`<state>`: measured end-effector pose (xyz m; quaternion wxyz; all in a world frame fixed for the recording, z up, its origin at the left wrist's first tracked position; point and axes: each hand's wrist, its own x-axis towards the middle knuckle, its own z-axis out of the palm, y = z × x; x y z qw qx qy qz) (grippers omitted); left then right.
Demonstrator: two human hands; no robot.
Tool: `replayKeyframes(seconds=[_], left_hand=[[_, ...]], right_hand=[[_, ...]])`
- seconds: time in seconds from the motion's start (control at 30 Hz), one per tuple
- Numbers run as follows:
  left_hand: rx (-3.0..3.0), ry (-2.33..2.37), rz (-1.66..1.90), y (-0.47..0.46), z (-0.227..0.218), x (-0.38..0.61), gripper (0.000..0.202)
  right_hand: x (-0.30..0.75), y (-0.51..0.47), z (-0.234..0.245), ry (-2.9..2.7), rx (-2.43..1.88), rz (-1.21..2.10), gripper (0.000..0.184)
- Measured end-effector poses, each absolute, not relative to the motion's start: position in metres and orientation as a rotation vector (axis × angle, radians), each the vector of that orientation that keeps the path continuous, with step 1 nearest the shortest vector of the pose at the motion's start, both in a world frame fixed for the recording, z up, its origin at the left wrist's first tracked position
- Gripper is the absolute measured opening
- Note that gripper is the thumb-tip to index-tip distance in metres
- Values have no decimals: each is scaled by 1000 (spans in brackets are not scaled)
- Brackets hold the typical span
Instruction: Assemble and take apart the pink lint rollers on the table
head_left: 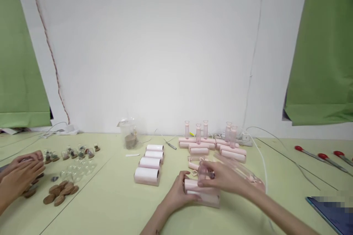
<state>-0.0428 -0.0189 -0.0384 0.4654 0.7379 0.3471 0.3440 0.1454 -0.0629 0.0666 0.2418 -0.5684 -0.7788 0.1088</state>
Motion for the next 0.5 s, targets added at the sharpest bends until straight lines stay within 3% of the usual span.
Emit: replayKeyframes(seconds=[0.13,0.27,0.33,0.4,0.5], left_hand=[[1829,920,881,-12,-39,-54,70],[1755,1044,1177,-11,-23,-60,87],[1579,1011,1326,-16,-8,-56,76],[1363,869,1262,-25,3,-48,62],[1024,516,881,-42,6,-31,69]], right_hand=[[121,-70,69,-1896,-1434,235,18],[133,-81,96,-1535,-1312,314,19],[144,-88,101,-1492,-1245,371,21],[151,-92,95,-1521,-1187,452,19],[150,-87,65,-1585,-1110,562,19]])
